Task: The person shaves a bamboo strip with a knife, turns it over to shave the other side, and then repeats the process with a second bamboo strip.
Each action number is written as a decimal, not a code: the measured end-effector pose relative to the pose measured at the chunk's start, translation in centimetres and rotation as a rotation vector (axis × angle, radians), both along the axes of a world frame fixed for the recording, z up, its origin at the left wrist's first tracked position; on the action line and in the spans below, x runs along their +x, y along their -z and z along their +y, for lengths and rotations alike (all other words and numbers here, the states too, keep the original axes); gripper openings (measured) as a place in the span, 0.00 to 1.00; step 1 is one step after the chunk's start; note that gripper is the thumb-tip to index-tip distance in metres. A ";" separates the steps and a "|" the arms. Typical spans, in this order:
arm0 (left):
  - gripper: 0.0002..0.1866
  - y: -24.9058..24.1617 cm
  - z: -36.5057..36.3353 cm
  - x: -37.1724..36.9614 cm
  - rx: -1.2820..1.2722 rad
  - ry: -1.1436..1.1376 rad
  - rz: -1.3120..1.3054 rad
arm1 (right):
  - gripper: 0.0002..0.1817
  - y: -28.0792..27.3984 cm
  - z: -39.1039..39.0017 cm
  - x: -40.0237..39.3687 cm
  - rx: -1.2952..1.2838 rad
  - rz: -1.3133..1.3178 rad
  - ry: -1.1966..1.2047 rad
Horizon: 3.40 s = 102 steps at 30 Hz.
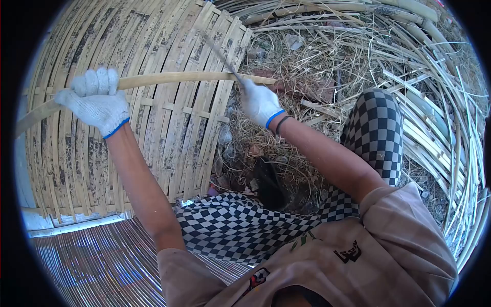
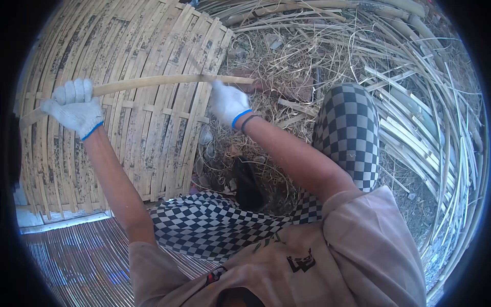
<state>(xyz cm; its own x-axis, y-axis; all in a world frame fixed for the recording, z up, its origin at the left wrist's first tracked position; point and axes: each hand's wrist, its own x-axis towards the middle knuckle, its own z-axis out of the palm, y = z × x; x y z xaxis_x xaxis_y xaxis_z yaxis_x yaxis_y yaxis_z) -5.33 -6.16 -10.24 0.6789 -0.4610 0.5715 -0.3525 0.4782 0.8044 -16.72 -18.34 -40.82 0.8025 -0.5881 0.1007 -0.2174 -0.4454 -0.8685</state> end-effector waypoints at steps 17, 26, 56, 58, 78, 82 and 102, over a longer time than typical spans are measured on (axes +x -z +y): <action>0.37 1.7 4.2 4.6 -0.091 -0.158 0.078 | 0.12 2.2 -0.8 1.2 -0.058 0.145 -0.059; 0.38 1.5 5.3 5.7 -0.038 -0.114 0.069 | 0.14 5.9 -0.3 1.3 0.011 0.234 -0.015; 0.38 1.9 5.0 5.5 -0.047 -0.107 0.057 | 0.19 16.0 -5.6 -2.1 0.131 0.651 -0.046; 0.38 1.8 4.4 5.0 -0.077 -0.127 0.060 | 0.19 16.4 -5.5 -3.0 0.092 0.655 -0.034; 0.35 4.6 10.4 -3.8 -0.080 -0.101 0.134 | 0.19 14.8 -6.2 -5.1 0.190 0.530 -0.108; 0.35 5.4 10.7 -7.2 -0.069 -0.087 0.112 | 0.18 12.2 -4.8 -5.8 0.103 0.451 -0.108; 0.30 7.1 11.5 -9.5 -0.002 0.410 -0.019 | 0.08 0.6 4.6 -9.6 -0.383 -0.170 -0.297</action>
<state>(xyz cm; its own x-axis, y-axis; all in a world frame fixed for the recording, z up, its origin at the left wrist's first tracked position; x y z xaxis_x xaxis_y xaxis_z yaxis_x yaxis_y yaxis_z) -14.87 5.31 -17.37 0.4289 -0.6900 0.5830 -0.1470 0.5834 0.7987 -26.28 -13.72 -41.39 0.8832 -0.2325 0.4074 0.0968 -0.7594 -0.6434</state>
